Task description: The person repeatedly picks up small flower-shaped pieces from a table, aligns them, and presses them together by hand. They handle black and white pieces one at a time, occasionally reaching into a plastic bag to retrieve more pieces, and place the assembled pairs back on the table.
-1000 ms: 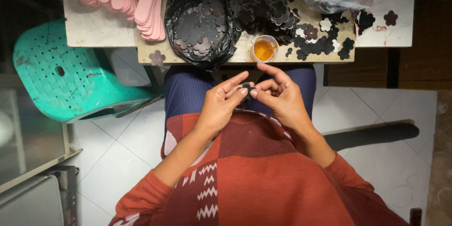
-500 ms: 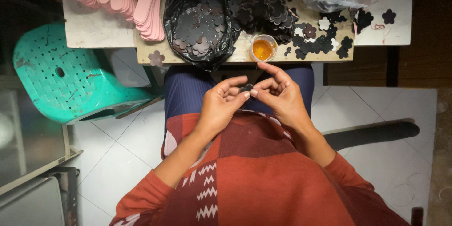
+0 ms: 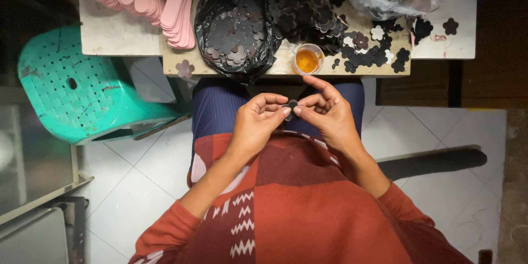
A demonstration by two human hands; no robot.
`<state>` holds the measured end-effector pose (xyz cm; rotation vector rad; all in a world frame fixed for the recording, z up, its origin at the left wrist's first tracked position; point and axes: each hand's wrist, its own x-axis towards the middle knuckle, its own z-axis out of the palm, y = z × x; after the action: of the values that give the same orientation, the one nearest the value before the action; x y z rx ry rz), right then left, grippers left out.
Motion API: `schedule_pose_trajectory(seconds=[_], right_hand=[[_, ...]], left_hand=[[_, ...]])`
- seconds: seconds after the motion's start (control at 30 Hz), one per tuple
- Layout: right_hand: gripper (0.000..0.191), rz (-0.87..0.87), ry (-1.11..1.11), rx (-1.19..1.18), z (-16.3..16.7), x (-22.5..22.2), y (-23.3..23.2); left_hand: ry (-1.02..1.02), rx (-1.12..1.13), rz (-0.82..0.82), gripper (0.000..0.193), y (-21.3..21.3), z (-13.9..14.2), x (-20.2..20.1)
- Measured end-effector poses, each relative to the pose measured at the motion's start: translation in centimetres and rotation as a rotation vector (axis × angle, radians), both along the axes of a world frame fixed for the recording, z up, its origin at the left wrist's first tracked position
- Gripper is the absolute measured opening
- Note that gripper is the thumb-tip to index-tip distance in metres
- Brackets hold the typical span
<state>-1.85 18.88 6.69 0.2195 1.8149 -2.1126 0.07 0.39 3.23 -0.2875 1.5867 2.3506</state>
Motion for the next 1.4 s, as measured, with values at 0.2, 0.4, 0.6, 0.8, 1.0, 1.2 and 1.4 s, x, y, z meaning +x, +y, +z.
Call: schedule_pose_trajectory(seconds=[0.2, 0.4, 0.6, 0.8, 1.0, 1.2, 1.4], right_hand=[[0.068, -0.010, -0.025, -0.016, -0.1, 0.2, -0.1], [0.067, -0.020, -0.029, -0.028, -0.7, 0.1, 0.0], [0.067, -0.037, -0.002, -0.072, -1.8, -0.2, -0.3], [0.064, -0.044, 0.054, -0.128, -2.9, -0.9, -0.7], [0.065, -0.026, 0.091, -0.201, -1.8, -1.4, -0.8], [0.064, -0.042, 0.151, -0.176, -1.2, -1.6, -1.0], [0.063, -0.042, 0.204, -0.199, -1.6, -1.4, -1.1]], left_hand=[[-0.018, 0.028, -0.008, 0.025, -0.2, -0.1, 0.2], [-0.011, 0.006, -0.022, 0.028, -0.4, -0.3, 0.2], [0.007, 0.061, 0.018, 0.033, -0.3, -1.6, 0.1], [0.085, 0.077, 0.067, 0.037, -0.2, -2.3, -0.3], [0.105, 0.064, 0.106, 0.035, -0.1, -0.9, -0.9], [0.185, -0.112, 0.109, 0.034, 0.1, 0.5, -1.2], [0.233, -0.145, 0.098, 0.033, 0.1, 1.2, -1.2]])
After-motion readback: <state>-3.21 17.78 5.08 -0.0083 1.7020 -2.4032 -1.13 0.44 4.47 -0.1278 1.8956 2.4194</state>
